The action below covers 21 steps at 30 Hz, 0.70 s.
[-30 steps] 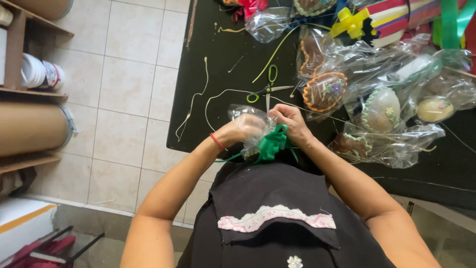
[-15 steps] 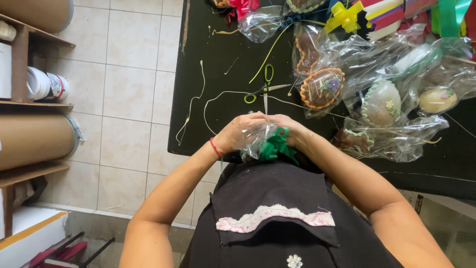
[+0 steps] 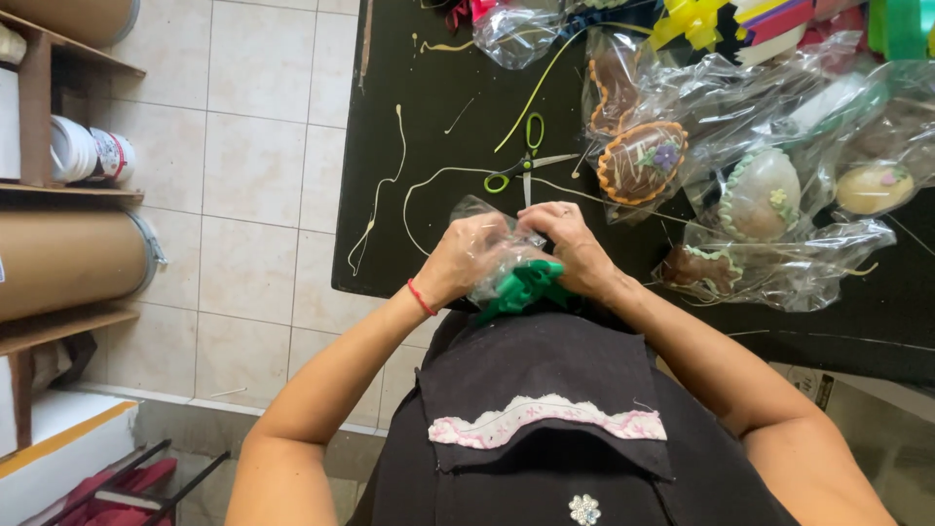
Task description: Tying decorative ribbons and bows onto small packaged treats
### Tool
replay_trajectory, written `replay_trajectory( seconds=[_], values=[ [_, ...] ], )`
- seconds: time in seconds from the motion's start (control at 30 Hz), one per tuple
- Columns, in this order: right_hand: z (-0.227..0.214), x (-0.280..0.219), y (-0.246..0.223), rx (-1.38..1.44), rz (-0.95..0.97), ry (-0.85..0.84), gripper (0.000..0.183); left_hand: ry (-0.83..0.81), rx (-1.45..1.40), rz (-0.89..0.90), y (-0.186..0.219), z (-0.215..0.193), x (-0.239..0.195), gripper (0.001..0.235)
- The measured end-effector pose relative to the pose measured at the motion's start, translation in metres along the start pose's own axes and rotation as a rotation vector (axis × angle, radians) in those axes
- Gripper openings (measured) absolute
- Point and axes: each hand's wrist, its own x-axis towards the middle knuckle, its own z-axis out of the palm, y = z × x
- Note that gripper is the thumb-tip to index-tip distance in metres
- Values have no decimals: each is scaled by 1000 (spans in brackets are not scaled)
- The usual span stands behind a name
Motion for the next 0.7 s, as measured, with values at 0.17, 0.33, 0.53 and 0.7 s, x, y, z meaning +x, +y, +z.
replay_trajectory(
  seconds=[0.17,0.33,0.53,0.7],
  values=[
    [-10,7,-25,217,151,-104,43,40,-52,3,-14,12,-5,8],
    [7,6,-7,590,334,-168,46,133,41,194,-2,7,-3,9],
    [15,-1,-11,999,440,-151,54,133,250,310,11,8,-7,4],
    [-1,8,-21,863,502,-200,43,205,523,358,-13,27,-6,10]
  ],
)
